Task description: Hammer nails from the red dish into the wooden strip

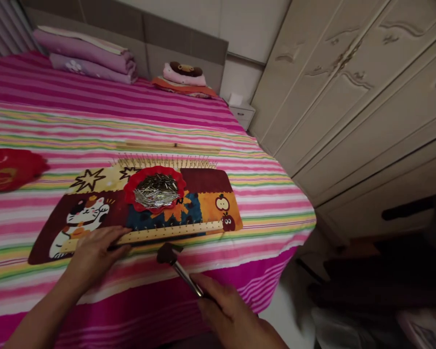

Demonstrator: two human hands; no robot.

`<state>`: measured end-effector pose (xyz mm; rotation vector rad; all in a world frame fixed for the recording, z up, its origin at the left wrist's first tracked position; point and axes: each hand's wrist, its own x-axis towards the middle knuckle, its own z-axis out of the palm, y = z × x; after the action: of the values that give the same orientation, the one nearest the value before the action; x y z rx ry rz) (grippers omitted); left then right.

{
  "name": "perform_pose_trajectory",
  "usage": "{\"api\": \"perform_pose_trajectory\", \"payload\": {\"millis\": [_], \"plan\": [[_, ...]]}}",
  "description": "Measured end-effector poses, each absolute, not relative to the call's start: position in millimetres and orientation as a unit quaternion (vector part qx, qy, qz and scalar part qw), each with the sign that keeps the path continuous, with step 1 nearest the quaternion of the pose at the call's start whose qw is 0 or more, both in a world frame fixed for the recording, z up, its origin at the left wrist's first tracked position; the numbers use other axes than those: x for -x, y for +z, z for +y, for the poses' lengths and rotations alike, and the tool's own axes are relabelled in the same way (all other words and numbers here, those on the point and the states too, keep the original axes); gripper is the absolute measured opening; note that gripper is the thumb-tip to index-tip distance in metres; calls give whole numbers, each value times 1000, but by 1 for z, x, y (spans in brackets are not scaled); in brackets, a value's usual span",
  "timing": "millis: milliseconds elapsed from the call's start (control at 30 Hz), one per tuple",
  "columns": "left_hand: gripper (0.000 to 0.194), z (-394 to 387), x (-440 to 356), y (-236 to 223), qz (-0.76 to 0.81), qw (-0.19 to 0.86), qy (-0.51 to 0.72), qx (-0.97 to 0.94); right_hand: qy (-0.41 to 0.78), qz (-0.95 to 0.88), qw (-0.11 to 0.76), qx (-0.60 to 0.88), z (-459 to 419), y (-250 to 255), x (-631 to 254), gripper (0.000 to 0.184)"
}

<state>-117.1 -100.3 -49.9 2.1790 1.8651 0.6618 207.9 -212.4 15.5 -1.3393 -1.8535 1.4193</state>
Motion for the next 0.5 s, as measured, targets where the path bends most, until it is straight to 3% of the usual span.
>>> {"api": "perform_pose_trajectory", "payload": {"millis": [233, 500], "plan": [[35, -97, 107, -52, 626, 131, 225, -735, 511, -665, 188, 511, -216, 30, -205, 43], [29, -87, 35, -48, 631, 124, 186, -743, 497, -615, 179, 586, -226, 23, -203, 44]]}}
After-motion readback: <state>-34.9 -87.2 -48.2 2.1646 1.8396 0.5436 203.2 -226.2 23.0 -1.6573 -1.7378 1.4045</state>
